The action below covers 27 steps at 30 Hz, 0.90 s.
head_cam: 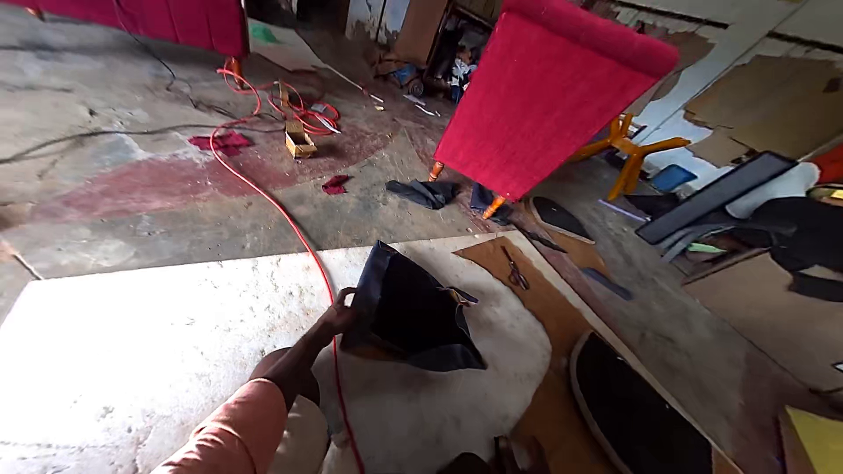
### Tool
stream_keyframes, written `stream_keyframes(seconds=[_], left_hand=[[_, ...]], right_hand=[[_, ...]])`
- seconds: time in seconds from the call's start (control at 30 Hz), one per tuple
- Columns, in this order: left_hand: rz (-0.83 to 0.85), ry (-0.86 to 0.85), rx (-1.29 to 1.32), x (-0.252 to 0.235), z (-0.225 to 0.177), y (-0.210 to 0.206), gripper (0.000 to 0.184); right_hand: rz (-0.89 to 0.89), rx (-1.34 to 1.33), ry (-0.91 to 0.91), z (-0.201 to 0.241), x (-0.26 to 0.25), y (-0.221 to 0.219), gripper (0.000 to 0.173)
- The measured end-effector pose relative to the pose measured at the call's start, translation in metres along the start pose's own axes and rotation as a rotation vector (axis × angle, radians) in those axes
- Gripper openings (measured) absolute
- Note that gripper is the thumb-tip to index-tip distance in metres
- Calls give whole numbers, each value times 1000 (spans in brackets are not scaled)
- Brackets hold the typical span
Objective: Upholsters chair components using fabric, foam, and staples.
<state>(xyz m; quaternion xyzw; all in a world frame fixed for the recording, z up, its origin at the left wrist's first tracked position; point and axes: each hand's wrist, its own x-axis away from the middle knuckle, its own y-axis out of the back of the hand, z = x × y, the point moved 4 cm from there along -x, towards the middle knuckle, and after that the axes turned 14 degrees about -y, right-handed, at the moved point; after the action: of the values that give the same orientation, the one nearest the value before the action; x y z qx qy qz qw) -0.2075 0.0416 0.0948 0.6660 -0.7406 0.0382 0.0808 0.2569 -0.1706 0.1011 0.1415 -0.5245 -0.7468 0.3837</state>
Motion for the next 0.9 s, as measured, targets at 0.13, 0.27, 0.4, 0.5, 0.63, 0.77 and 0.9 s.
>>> stream_keyframes(seconds=[0.13,0.27,0.4,0.5,0.63,0.77,0.9], left_hand=[[86,-203,-148,37,-128,-43,37],[202,-374,-103,92,-196,-92,43],[260,-637,-178,140,-202,-119,48],[3,-1065,-638,155,-184,-123,44],[-315,-1330,-716,145,-169,-122,41],[-326,-1473,-520,129,-163,-129,28],[-433,-1514,-594,112,-170,-127,34]], right_hand=[[-40,-361,618,130,87,34,95],[-443,-574,946,218,140,58,86],[-659,-815,848,242,117,88,43],[-525,-918,884,246,99,99,23],[-423,-1066,962,256,99,102,17],[-387,-1075,1111,271,95,102,21],[-355,-820,1249,282,89,110,37]])
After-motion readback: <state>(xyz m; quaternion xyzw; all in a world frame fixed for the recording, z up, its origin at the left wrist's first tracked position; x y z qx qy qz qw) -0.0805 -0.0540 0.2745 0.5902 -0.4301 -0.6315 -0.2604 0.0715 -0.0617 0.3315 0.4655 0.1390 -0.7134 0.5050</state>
